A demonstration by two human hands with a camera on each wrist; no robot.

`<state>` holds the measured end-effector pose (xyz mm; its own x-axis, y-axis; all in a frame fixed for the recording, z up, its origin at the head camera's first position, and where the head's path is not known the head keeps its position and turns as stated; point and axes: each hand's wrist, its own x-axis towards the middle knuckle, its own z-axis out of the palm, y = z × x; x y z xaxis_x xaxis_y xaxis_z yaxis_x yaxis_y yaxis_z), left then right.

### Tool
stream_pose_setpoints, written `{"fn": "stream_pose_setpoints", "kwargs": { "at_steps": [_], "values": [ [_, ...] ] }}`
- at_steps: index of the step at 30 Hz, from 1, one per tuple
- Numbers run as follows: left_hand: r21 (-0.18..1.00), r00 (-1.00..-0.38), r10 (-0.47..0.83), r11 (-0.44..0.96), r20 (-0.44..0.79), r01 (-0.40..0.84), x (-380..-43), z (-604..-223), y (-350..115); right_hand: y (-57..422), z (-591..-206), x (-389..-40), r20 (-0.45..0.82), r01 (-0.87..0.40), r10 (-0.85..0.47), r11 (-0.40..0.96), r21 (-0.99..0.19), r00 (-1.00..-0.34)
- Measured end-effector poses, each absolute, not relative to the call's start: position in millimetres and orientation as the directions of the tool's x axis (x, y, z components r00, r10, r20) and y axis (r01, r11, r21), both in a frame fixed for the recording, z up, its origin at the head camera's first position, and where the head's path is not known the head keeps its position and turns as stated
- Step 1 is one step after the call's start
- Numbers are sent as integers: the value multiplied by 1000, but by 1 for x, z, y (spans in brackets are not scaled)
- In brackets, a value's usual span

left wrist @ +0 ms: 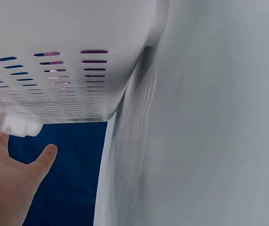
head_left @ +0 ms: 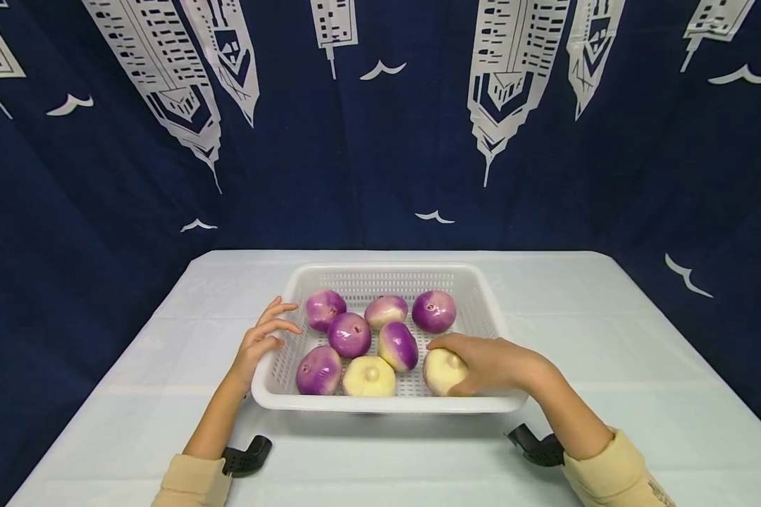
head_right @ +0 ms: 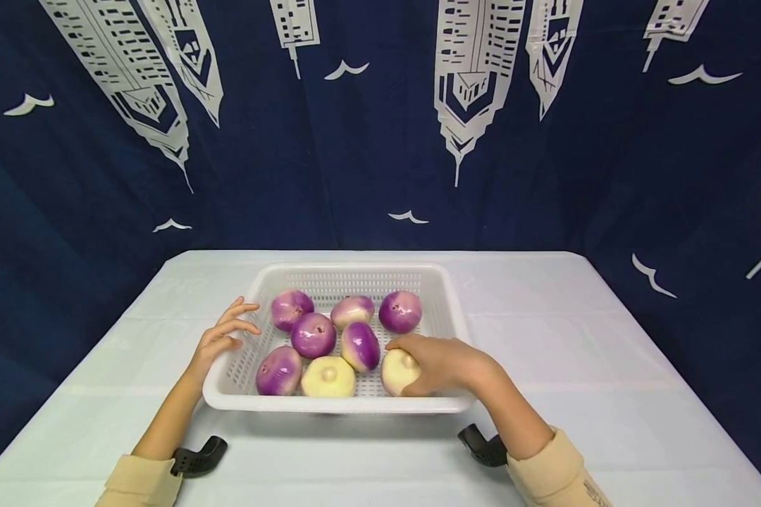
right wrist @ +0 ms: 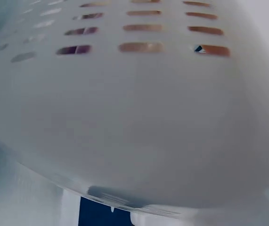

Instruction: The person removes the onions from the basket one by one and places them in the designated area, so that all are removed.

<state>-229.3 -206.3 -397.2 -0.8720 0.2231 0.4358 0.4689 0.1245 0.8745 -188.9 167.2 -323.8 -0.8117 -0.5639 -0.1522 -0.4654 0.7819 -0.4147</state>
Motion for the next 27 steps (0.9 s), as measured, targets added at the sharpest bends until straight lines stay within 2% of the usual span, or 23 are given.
{"fn": "stream_pose_setpoints", "kwargs": {
  "at_steps": [5,21,27],
  "values": [
    [877,-874,222,123,433,465,-229,-397,-207,169,-319,-188,-116,-484,-583,755,-443,-804],
    [872,-868,221,114,444,475,-228,-396,-206,180,-294,-178,-13,-426,-470,812,-398,-883],
    [872,-867,222,110,446,477,-229,-397,-206,189,-291,-173,29,-387,-417,813,-436,-909]
  ]
}}
